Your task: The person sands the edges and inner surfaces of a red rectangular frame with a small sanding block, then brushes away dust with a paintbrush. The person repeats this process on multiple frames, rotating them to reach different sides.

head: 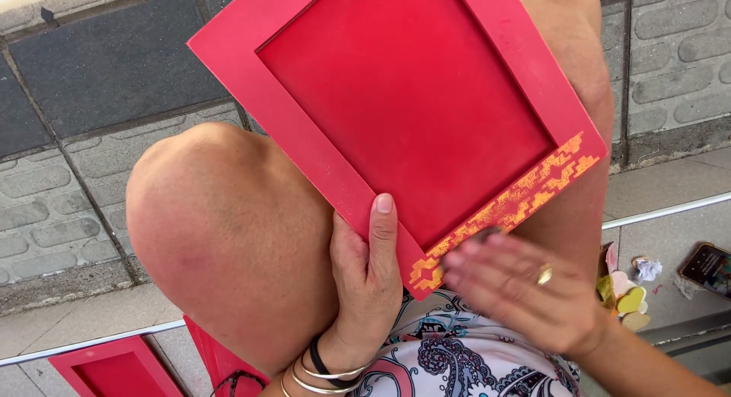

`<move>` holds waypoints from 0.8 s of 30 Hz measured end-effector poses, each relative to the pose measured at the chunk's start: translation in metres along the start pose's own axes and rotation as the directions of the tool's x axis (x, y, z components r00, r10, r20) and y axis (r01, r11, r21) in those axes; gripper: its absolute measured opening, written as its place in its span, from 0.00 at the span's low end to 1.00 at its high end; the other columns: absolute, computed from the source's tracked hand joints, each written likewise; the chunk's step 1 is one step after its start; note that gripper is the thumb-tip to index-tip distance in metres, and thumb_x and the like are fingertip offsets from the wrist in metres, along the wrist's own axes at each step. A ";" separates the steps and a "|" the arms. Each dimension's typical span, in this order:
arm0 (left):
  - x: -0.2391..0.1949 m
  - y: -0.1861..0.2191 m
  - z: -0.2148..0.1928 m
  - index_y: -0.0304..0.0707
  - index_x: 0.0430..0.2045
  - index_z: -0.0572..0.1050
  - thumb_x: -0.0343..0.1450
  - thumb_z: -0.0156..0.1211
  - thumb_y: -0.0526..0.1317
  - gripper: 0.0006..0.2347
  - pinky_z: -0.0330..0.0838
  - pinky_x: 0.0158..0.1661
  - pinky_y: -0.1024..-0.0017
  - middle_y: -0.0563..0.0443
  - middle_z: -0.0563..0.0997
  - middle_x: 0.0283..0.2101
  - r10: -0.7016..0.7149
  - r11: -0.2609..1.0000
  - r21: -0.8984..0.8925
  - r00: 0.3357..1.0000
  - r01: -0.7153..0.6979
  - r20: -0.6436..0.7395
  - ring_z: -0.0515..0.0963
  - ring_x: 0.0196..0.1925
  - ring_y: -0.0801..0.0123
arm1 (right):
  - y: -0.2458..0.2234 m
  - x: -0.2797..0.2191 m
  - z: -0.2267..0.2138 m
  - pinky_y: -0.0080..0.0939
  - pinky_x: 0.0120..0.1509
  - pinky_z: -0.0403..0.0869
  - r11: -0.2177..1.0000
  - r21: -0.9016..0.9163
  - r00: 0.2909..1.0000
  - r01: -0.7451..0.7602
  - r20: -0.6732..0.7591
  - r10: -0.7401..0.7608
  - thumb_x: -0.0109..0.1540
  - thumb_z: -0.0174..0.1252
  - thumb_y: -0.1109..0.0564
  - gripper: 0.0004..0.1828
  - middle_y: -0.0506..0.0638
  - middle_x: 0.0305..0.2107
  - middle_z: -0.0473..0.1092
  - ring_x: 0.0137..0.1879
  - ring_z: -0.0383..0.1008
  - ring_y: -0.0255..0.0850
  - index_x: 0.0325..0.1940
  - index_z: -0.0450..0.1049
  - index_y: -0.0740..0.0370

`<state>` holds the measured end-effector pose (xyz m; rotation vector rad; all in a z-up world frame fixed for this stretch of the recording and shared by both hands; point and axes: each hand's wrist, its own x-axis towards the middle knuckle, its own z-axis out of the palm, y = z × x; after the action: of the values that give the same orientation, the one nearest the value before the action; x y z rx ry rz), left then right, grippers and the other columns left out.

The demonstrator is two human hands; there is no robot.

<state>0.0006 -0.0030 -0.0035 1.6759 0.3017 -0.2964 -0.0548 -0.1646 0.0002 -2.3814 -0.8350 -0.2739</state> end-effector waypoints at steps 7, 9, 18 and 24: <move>0.001 -0.001 0.001 0.33 0.44 0.64 0.70 0.41 0.44 0.15 0.68 0.50 0.73 0.48 0.72 0.45 0.010 1.000 -0.018 1.000 -0.009 0.007 0.73 0.47 0.66 | -0.005 0.002 0.004 0.47 0.59 0.68 0.979 -0.048 0.980 -0.199 -0.019 0.199 0.60 0.46 0.64 0.11 0.59 0.42 0.70 0.50 0.72 0.47 0.42 0.72 0.69; 0.001 -0.002 0.002 0.31 0.46 0.63 0.70 0.41 0.43 0.15 0.65 0.52 0.71 0.45 0.72 0.47 0.051 0.998 0.027 0.999 -0.051 0.002 0.72 0.49 0.63 | -0.007 0.001 0.003 0.41 0.57 0.70 0.997 -0.023 0.997 -0.072 0.009 0.072 0.59 0.52 0.61 0.09 0.52 0.42 0.71 0.50 0.72 0.40 0.42 0.73 0.64; -0.001 -0.005 0.003 0.32 0.43 0.65 0.70 0.42 0.43 0.14 0.67 0.50 0.73 0.47 0.73 0.44 0.016 1.000 0.003 1.000 -0.015 -0.013 0.73 0.46 0.66 | 0.001 0.000 -0.002 0.46 0.59 0.68 0.995 0.029 0.994 -0.092 0.062 0.090 0.61 0.43 0.60 0.13 0.56 0.44 0.70 0.52 0.71 0.45 0.43 0.72 0.65; -0.002 -0.003 0.004 0.33 0.42 0.63 0.70 0.41 0.45 0.14 0.70 0.46 0.73 0.49 0.73 0.41 0.017 1.000 -0.024 0.999 -0.016 0.029 0.74 0.43 0.66 | 0.023 -0.015 -0.009 0.54 0.60 0.70 0.929 -0.141 0.935 -0.343 -0.149 0.322 0.62 0.45 0.76 0.11 0.66 0.40 0.71 0.48 0.73 0.54 0.38 0.74 0.75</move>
<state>-0.0019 -0.0066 -0.0061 1.6491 0.2685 -0.3035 -0.0527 -0.1917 -0.0092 -2.5800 -0.3508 -0.3582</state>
